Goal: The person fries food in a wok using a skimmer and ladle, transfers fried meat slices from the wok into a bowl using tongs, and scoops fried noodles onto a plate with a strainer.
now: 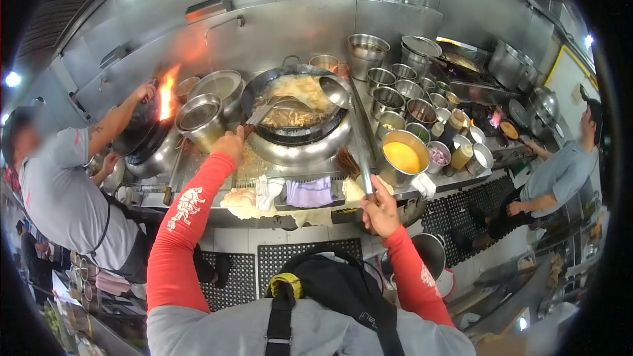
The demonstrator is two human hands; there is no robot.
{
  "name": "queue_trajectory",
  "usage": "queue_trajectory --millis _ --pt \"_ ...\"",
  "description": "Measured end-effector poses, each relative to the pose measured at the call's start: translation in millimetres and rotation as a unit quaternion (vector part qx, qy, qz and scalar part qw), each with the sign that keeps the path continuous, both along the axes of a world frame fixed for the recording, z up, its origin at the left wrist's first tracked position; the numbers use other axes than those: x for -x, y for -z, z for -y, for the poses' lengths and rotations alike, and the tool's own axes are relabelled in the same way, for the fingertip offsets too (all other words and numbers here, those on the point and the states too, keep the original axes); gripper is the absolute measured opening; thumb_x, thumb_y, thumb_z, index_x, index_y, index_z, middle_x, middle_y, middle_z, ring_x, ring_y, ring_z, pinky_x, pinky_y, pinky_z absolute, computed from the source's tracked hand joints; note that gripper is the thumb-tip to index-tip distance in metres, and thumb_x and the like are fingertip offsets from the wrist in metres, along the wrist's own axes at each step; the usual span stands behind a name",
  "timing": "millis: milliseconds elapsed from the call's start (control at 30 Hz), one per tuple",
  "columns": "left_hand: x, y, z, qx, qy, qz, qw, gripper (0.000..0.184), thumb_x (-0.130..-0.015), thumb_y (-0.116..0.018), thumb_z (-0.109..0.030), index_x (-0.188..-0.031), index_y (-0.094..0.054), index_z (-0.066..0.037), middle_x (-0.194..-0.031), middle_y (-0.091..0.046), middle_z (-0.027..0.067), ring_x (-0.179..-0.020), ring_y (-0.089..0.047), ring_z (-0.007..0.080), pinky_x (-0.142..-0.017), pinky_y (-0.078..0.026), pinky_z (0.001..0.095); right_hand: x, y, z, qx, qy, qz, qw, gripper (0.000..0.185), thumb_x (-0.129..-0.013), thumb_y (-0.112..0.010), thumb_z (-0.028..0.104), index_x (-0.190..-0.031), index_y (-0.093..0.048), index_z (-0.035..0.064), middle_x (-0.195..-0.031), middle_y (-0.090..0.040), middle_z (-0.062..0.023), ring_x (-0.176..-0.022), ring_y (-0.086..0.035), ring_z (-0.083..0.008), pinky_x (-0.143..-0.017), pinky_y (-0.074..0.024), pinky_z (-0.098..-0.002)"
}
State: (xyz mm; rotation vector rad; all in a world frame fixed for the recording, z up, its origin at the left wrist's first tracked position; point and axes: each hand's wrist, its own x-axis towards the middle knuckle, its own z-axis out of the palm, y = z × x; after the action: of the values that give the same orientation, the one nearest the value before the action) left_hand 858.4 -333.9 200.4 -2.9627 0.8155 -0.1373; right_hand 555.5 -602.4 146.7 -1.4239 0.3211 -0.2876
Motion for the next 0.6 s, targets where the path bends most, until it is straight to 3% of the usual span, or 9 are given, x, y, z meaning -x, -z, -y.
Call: queue_trajectory --millis 67,267,367,467,600 --pt "-3 -5 5 0.016 -0.023 -0.040 0.999 0.056 -0.072 -0.060 -0.011 -0.125 -0.041 -0.006 -0.101 -0.060 0.0232 -0.093 -0.061 0.0375 -0.079 -0.050 0.0438 -20 2 -5 -0.017 0.007 -0.004 1.000 0.066 -0.084 -0.050 0.003 -0.143 -0.021 0.0046 -0.069 -0.050 -0.0016 -0.049 -0.048 -0.0086 -0.038 -0.0393 -0.0235" --pt "-15 -19 -2 0.187 0.013 -0.062 0.980 0.030 -0.072 -0.054 -0.009 -0.101 -0.056 -0.002 -0.088 -0.063 0.0254 -0.090 -0.059 0.0406 -0.080 -0.048 0.0428 -69 6 -19 -0.038 0.023 -0.001 0.999 0.068 -0.082 -0.050 0.002 -0.143 -0.021 0.0058 -0.068 -0.051 -0.0029 -0.045 -0.047 -0.0099 -0.036 -0.0388 -0.0255" --pt "-61 5 -15 0.202 0.022 -0.010 0.979 0.037 -0.071 -0.052 -0.010 -0.108 -0.056 -0.006 -0.084 -0.064 0.0237 -0.075 -0.064 0.0364 -0.063 -0.049 0.0447 -87 -11 -27 -0.040 0.054 -0.014 0.998 0.066 -0.078 -0.049 0.000 -0.140 -0.028 0.0038 -0.070 -0.055 -0.0046 -0.044 -0.047 -0.0110 -0.039 -0.0395 -0.0258" --pt "-33 -48 -1 0.251 -0.116 -0.196 0.941 0.029 -0.074 -0.050 -0.007 -0.103 -0.056 -0.004 -0.076 -0.063 0.0187 -0.060 -0.063 0.0284 -0.048 -0.047 0.0407 -112 11 -25 0.016 0.071 0.001 0.997 0.064 -0.073 -0.050 0.001 -0.135 -0.035 -0.0043 -0.068 -0.057 -0.0076 -0.046 -0.051 -0.0130 -0.042 -0.0426 -0.0273" --pt "-57 -49 2 0.334 -0.203 -0.352 0.850 0.012 -0.080 -0.050 -0.003 -0.092 -0.053 -0.003 -0.065 -0.058 0.0118 -0.050 -0.055 0.0195 -0.040 -0.042 0.0330 -132 12 -43 0.051 0.089 -0.011 0.995 0.063 -0.074 -0.049 0.002 -0.134 -0.033 -0.0062 -0.067 -0.056 -0.0089 -0.047 -0.053 -0.0141 -0.044 -0.0438 -0.0284"
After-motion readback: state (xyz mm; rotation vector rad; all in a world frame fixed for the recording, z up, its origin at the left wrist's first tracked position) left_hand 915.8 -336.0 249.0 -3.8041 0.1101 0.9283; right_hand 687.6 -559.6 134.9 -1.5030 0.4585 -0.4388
